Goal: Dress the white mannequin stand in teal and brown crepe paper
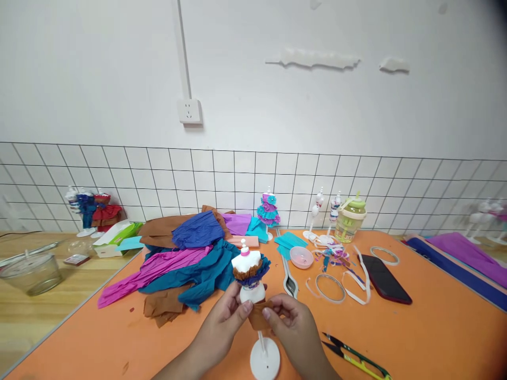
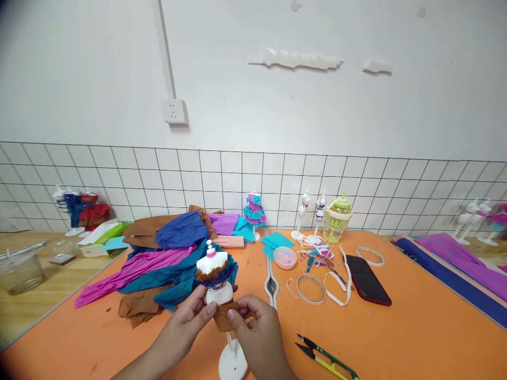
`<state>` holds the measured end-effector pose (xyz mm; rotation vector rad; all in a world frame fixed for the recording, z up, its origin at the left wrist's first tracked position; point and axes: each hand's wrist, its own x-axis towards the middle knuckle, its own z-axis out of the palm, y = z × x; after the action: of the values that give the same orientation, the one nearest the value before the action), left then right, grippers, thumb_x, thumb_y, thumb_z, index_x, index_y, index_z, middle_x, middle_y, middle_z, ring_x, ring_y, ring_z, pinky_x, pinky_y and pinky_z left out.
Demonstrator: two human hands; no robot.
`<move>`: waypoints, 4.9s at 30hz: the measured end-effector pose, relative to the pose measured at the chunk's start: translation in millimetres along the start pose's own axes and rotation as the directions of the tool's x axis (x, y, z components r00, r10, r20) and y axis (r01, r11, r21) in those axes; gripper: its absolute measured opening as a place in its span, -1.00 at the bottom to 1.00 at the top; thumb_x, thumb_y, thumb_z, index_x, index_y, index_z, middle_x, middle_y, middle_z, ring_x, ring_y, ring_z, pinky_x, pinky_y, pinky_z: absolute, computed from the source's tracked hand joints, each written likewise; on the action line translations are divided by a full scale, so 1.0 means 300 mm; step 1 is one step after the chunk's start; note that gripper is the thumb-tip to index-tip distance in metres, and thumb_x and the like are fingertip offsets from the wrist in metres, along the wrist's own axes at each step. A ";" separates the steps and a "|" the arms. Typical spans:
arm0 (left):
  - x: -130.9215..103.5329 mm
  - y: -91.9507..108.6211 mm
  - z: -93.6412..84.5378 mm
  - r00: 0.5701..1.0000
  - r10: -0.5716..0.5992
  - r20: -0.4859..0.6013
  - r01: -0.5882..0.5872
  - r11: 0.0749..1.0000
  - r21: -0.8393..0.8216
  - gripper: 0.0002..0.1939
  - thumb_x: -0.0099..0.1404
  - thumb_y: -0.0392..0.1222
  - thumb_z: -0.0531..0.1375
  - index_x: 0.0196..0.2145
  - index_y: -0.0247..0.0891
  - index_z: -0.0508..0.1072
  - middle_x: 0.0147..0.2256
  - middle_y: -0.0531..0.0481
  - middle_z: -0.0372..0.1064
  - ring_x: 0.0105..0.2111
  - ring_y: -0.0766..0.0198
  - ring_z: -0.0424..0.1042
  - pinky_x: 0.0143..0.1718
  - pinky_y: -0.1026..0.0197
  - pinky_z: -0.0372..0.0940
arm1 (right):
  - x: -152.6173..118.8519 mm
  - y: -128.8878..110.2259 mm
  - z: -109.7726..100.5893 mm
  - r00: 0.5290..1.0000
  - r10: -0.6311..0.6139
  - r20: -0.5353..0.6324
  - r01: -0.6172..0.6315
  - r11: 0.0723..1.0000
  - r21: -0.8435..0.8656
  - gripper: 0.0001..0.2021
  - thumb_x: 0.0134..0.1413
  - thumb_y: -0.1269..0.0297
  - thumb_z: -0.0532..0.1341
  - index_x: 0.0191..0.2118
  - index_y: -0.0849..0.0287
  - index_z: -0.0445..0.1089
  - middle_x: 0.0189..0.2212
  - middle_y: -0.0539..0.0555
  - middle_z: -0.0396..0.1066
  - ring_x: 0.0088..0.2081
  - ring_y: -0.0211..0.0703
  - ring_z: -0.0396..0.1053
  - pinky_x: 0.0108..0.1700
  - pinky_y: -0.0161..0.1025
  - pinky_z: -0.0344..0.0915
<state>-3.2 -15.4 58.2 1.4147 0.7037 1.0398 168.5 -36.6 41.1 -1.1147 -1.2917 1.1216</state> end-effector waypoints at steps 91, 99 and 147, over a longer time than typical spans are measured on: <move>-0.011 0.021 0.085 0.943 -0.129 -0.307 0.149 0.988 0.044 -0.54 -0.03 -0.11 0.41 -0.18 -0.36 0.49 -0.18 -0.19 0.55 -0.16 0.01 0.52 -0.11 0.06 0.40 | -0.116 -0.029 0.000 0.741 -0.670 0.041 0.407 0.399 -0.822 -0.89 0.17 0.35 0.20 -0.33 0.08 0.48 -0.39 0.07 0.54 -0.34 -0.13 0.44 -0.23 -0.21 0.29; 0.016 0.015 0.038 0.945 -0.035 -0.324 0.040 0.999 0.007 -0.46 -0.03 0.02 0.41 -0.15 -0.34 0.44 -0.19 -0.14 0.54 -0.13 0.05 0.50 -0.07 0.09 0.36 | -0.126 -0.024 -0.051 0.724 -0.639 0.260 0.520 0.258 -0.814 -0.81 0.18 0.30 0.18 -0.14 0.08 0.51 -0.28 0.09 0.57 -0.29 -0.11 0.48 -0.19 -0.20 0.34; -0.025 0.031 0.055 0.995 0.003 -0.102 -0.028 0.969 -0.245 -0.42 -0.12 -0.12 0.49 -0.14 -0.26 0.42 -0.33 0.01 0.41 -0.29 0.29 0.41 -0.22 0.28 0.34 | -0.137 -0.211 -0.101 0.904 -0.407 -0.133 0.329 0.858 -0.394 -0.85 -0.01 0.12 0.34 -0.47 0.04 0.57 -0.50 0.05 0.37 -0.46 -0.17 0.36 -0.47 -0.28 0.27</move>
<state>7.0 -30.6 67.3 1.1613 0.6132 1.1750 198.7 -84.9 99.2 -1.1505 -1.4994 0.4696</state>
